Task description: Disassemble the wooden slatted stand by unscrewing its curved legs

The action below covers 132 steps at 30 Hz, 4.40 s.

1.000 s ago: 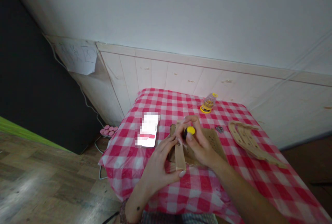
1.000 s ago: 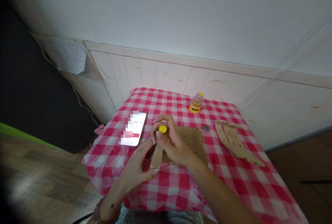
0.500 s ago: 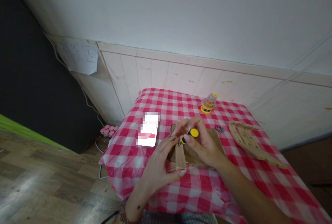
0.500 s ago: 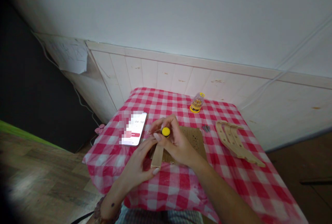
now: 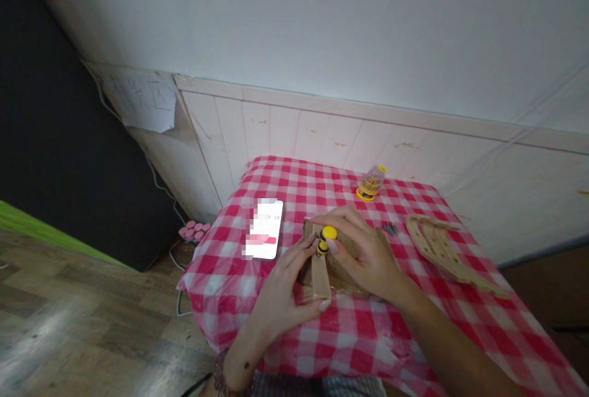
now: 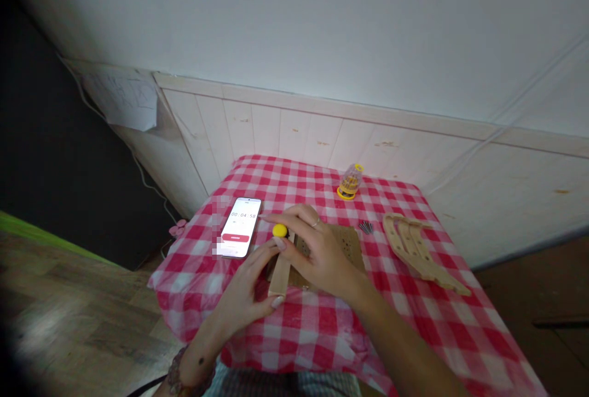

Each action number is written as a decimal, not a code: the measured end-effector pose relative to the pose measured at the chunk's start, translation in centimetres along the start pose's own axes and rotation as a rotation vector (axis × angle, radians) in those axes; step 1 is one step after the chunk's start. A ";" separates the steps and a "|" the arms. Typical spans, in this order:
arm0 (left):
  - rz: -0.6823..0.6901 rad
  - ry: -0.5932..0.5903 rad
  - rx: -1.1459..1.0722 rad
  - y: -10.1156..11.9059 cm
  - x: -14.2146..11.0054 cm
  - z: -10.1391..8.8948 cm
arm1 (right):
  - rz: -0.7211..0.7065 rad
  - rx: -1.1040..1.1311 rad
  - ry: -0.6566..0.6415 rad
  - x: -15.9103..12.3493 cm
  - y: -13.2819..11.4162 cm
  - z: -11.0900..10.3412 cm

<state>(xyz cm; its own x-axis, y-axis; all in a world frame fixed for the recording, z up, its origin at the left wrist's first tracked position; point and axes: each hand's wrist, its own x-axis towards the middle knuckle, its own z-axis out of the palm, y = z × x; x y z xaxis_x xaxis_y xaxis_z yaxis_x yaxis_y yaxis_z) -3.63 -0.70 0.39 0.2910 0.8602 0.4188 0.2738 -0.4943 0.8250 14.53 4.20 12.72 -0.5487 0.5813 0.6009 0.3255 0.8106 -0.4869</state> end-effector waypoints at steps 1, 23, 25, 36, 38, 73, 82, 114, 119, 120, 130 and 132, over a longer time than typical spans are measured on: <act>0.004 0.001 0.004 0.0 -0.1 0.0 | -0.040 -0.061 0.007 0.1 -0.1 -0.2; -0.025 -0.028 -0.018 0.7 0.3 -0.2 | 0.205 0.171 -0.080 -1.7 1.4 -1.2; -0.030 -0.026 -0.016 0.7 0.2 -0.2 | 0.188 0.306 -0.016 -1.8 1.5 -0.4; -0.019 -0.014 0.000 0.7 0.1 -0.2 | 0.150 0.309 -0.158 -1.3 1.1 -1.4; -0.029 -0.012 0.002 0.6 0.1 -0.2 | 0.143 0.198 -0.212 -1.3 1.1 -2.1; -0.036 -0.015 -0.003 0.7 0.2 -0.2 | 0.309 0.716 -0.037 -0.8 2.0 4.1; -0.045 -0.016 0.010 0.6 0.2 -0.1 | 0.398 0.914 0.075 -0.3 1.9 4.0; -0.023 0.006 0.007 0.2 0.0 0.0 | 0.222 0.919 -0.094 -0.1 1.4 2.8; -0.029 -0.002 0.021 0.0 -0.1 0.0 | 0.237 0.978 -0.001 -0.4 2.0 4.2; -0.035 -0.005 0.024 0.0 -0.1 0.0 | 0.252 0.999 0.017 -0.5 2.1 4.4; -0.058 -0.006 0.024 0.0 0.0 0.0 | 0.234 0.877 -0.063 -0.9 2.0 3.1; -0.060 -0.009 0.019 0.2 0.0 0.0 | 0.216 0.916 -0.070 -0.7 1.9 3.1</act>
<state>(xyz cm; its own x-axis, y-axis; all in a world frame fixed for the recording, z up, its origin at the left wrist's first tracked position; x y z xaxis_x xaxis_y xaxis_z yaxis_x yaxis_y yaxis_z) -3.58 -0.80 0.51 0.2814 0.8874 0.3652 0.3087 -0.4440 0.8412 13.16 5.09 9.39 -0.6023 0.6823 0.4144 -0.2903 0.2963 -0.9099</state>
